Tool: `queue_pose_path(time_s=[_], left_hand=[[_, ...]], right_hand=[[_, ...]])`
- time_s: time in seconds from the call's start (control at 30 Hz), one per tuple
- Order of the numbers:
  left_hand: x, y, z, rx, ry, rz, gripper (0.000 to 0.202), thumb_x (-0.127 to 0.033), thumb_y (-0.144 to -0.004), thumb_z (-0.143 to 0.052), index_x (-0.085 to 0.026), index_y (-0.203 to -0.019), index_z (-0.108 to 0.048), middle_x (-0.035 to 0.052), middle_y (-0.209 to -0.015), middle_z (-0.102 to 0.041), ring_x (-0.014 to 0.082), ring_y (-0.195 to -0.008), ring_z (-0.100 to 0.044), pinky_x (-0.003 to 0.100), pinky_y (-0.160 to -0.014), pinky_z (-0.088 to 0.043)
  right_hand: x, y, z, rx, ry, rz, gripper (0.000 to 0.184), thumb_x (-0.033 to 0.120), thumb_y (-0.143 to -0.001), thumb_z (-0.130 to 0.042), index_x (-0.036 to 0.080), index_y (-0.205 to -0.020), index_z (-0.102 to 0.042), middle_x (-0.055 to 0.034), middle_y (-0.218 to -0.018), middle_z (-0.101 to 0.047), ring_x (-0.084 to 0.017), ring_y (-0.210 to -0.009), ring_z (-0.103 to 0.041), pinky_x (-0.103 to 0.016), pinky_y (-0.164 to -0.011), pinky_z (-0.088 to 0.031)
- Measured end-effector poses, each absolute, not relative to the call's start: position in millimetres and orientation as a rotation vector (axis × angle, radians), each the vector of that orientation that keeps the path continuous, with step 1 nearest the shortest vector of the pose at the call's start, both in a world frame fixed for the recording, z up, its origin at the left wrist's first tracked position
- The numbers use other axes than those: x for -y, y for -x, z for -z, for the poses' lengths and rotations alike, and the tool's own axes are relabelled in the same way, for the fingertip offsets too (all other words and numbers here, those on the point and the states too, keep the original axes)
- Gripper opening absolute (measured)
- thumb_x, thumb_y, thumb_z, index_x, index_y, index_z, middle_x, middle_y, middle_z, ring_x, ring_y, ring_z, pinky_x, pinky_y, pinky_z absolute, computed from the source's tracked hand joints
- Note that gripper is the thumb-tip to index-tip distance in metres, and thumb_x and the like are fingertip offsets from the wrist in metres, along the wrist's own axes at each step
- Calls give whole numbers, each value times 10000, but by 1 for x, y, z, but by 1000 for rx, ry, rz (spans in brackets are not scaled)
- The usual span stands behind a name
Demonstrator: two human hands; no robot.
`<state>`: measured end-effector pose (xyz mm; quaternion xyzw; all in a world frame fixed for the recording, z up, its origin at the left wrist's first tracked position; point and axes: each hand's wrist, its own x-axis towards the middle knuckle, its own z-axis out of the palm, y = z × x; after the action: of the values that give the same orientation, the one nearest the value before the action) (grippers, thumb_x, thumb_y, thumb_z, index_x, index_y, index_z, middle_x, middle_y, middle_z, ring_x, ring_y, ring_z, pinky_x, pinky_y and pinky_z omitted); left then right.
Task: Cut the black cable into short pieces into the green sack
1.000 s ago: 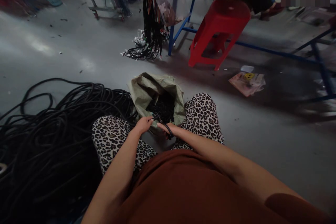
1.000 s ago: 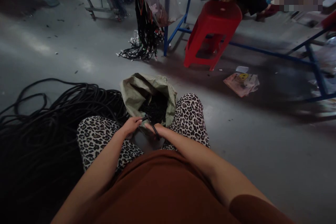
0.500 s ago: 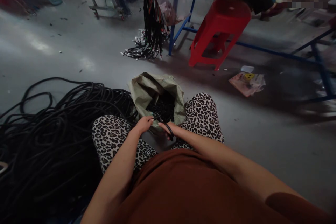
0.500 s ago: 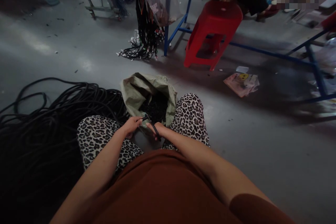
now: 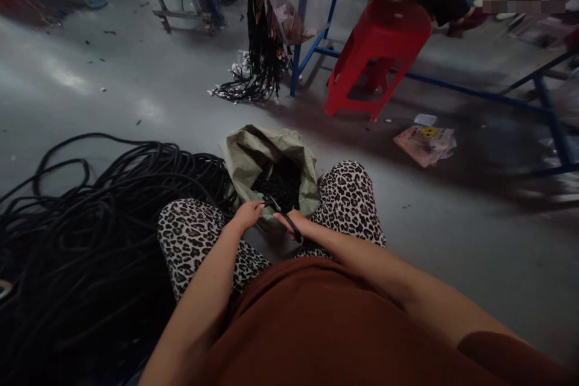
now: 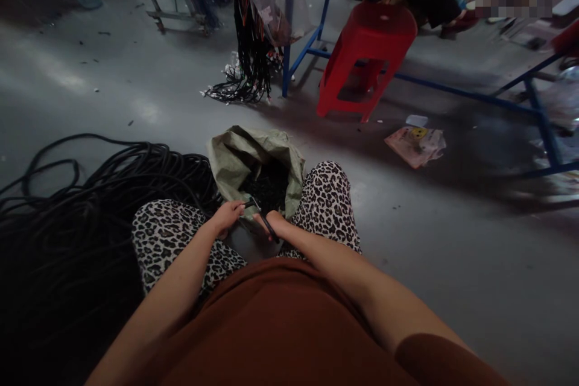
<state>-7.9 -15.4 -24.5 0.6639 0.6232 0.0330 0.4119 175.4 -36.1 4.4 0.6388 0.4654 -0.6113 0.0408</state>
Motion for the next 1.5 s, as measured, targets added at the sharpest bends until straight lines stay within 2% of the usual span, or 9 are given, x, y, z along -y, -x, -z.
queue_pose_path(time_s=[0.17,0.33,0.6,0.77,1.07,1.5], left_hand=[[16,8,22,-1571,-1688,-83,294,-256,-873,-421,-145,-958,-679,45,-771,-672,153,-740,-596,254,-728,-443],[17,8,20,-1571,-1733,-79,290,-250,-849,-471,-156,-1028,-678,64,-941,-694,174,-880,-614,260,-828,-447],[15,9,20,-1629,-1711,-138,297,-277,-863,-465,-154,-1033,-674,63,-982,-692,174,-915,-613,258,-852,-444],[13,9,18,-1662,-1696,-185,288,-279,-868,-445,-159,-986,-679,53,-885,-691,169,-829,-610,256,-771,-443],[13,7,17,-1623,-1690,-230,271,-271,-873,-421,-156,-818,-660,15,-668,-622,131,-644,-545,229,-625,-387],[15,4,14,-1572,-1662,-231,263,-261,-858,-422,-162,-713,-618,-9,-570,-555,124,-596,-514,228,-609,-382]], right_hand=[[37,-177,-4,-1441,-1960,1885,432,509,-851,-524,137,-633,-547,2,-403,-467,-132,-283,-479,-205,-297,-357],[37,-179,-5,-1400,-1991,1912,418,487,-848,-539,144,-609,-528,7,-398,-451,-130,-285,-468,-213,-299,-360],[36,-180,12,-1321,-2012,1959,476,570,-828,-528,137,-631,-532,3,-411,-485,-117,-276,-471,-200,-301,-374],[37,-179,13,-1340,-1939,2066,493,574,-871,-457,124,-689,-541,-1,-425,-506,-130,-292,-505,-200,-297,-384],[39,-177,11,-1317,-1897,2149,507,599,-844,-496,111,-720,-550,22,-404,-505,-104,-297,-495,-178,-304,-392],[38,-174,1,-1326,-1880,2140,499,588,-839,-511,107,-722,-575,28,-422,-499,-94,-323,-494,-169,-327,-379]])
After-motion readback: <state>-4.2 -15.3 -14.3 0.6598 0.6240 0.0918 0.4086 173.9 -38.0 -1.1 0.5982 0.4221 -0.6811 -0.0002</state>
